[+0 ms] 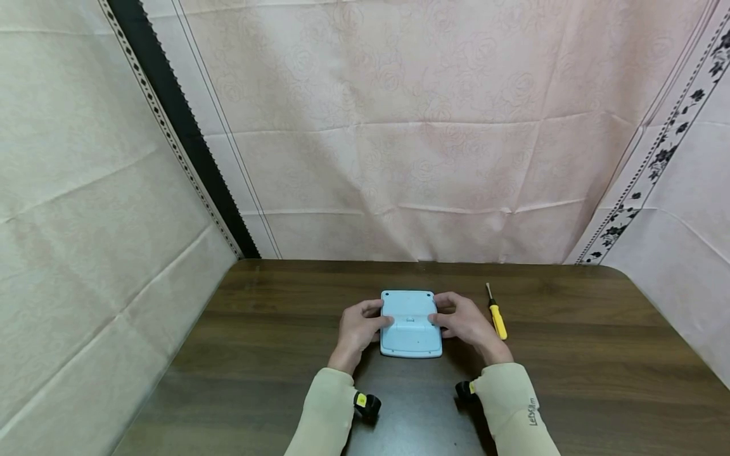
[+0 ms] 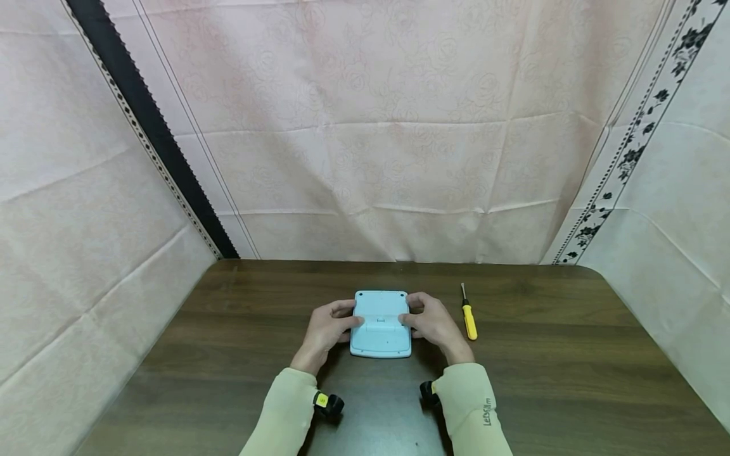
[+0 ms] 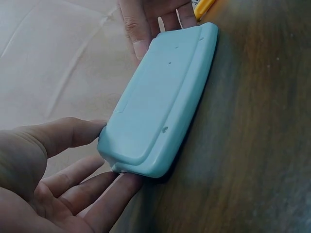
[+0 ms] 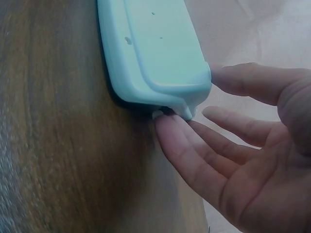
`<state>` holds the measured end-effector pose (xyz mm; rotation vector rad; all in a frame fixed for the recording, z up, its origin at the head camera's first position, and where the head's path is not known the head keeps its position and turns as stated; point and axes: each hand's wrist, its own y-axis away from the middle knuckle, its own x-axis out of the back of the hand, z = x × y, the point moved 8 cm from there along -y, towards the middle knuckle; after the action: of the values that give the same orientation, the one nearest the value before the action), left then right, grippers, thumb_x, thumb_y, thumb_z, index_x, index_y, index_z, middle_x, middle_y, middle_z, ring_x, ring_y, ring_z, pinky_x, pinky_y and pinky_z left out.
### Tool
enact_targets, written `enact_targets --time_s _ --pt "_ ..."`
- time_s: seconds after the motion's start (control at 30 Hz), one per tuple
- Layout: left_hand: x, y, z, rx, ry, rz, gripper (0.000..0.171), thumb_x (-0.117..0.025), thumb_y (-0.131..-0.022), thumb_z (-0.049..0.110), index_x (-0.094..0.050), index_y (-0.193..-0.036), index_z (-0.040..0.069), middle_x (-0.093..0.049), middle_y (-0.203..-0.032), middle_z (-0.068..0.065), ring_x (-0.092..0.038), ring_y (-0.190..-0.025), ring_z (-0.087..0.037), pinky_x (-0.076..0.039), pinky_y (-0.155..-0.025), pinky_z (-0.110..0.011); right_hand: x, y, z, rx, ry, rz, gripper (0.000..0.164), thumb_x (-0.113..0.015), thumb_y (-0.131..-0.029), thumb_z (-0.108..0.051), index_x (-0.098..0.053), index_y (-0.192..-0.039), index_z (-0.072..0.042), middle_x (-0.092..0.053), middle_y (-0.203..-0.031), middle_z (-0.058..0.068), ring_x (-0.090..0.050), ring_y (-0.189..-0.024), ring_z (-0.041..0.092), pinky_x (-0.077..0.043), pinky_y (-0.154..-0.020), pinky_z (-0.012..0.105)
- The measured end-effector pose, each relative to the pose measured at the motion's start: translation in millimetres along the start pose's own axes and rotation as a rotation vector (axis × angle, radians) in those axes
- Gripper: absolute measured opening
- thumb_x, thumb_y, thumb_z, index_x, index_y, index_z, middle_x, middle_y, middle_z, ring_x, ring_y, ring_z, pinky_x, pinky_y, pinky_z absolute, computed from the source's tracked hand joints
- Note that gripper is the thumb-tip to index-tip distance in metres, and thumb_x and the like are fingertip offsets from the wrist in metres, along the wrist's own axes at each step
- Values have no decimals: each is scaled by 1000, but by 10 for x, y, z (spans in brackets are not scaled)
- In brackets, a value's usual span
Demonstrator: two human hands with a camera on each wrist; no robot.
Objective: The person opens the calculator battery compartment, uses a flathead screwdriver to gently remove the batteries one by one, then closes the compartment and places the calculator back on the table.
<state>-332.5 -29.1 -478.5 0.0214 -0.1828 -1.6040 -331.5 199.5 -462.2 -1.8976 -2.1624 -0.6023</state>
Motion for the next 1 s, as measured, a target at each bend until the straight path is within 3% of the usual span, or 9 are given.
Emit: enact_targets --time_s 0.6,1.0 --pt "-10 -14 -46 15 -56 6 42 -82 -93 11 -74 -134 7 -69 -137 -13 -69 -111 -22 -61 -81 -38 3 5 -2 13 68 -5 42 -73 -101 -8 -61 -139 6 -60 -135 25 -66 -98 25 -62 -82 38" --pt "-16 8 10 -50 -118 -2 42 -81 -94 15 -73 -135 7 -70 -134 -12 -67 -116 -26 -61 -84 -39 24 26 -48 25 130 5 41 -74 -101 -13 -63 -137 4 -63 -133 23 -66 -101 28 -60 -83 41"
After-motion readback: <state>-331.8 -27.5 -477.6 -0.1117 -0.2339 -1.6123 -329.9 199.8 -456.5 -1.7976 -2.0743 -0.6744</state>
